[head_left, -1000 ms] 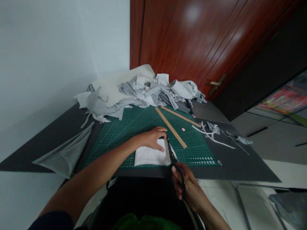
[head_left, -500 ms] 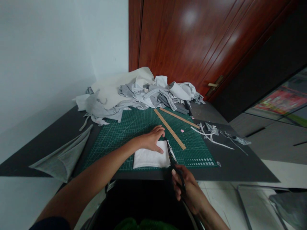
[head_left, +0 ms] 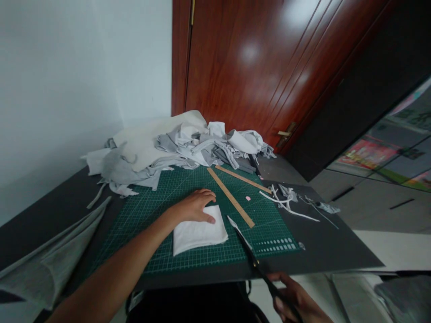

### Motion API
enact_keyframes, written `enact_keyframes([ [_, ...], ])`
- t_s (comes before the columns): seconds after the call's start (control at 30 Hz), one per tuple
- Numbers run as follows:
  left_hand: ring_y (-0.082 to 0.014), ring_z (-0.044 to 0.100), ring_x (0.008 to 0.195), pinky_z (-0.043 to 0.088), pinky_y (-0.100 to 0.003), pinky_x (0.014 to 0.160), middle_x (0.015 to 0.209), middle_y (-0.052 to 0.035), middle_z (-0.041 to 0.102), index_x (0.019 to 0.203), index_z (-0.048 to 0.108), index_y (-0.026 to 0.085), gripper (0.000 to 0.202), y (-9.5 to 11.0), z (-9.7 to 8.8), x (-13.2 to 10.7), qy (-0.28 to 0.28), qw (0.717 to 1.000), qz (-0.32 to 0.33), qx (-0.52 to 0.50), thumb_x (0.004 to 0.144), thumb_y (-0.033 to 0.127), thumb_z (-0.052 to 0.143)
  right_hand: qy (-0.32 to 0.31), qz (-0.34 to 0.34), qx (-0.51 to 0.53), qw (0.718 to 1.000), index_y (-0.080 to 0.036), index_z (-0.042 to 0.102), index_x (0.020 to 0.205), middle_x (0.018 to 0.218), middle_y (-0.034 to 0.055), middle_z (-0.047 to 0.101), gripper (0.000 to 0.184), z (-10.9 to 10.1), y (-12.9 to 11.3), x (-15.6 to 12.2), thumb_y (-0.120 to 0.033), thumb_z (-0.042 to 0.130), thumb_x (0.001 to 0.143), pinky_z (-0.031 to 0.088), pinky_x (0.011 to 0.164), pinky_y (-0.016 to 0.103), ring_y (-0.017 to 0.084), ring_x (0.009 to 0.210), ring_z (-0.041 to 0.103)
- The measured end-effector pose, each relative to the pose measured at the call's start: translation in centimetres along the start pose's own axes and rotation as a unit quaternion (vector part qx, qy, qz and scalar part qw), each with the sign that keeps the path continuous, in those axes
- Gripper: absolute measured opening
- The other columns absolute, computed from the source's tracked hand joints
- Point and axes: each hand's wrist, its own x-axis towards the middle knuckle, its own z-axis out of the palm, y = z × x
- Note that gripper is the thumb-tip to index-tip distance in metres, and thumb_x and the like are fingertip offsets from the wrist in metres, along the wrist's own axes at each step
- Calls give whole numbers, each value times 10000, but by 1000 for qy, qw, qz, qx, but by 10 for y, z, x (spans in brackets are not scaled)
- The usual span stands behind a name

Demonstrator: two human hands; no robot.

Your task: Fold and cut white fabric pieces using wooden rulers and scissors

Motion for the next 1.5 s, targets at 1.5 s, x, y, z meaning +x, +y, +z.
enact_keyframes([
  [1.5,-241,571,1020,405,-375,875,1027,-33,658,912,686,206,247,24,-13,1,-10,987,-74,141,850,432,764,298,-289,-472,778,-181,708,944,876,108,751,175,-8,-149,261,-134,597,817,423,694,294,244,823,691],
])
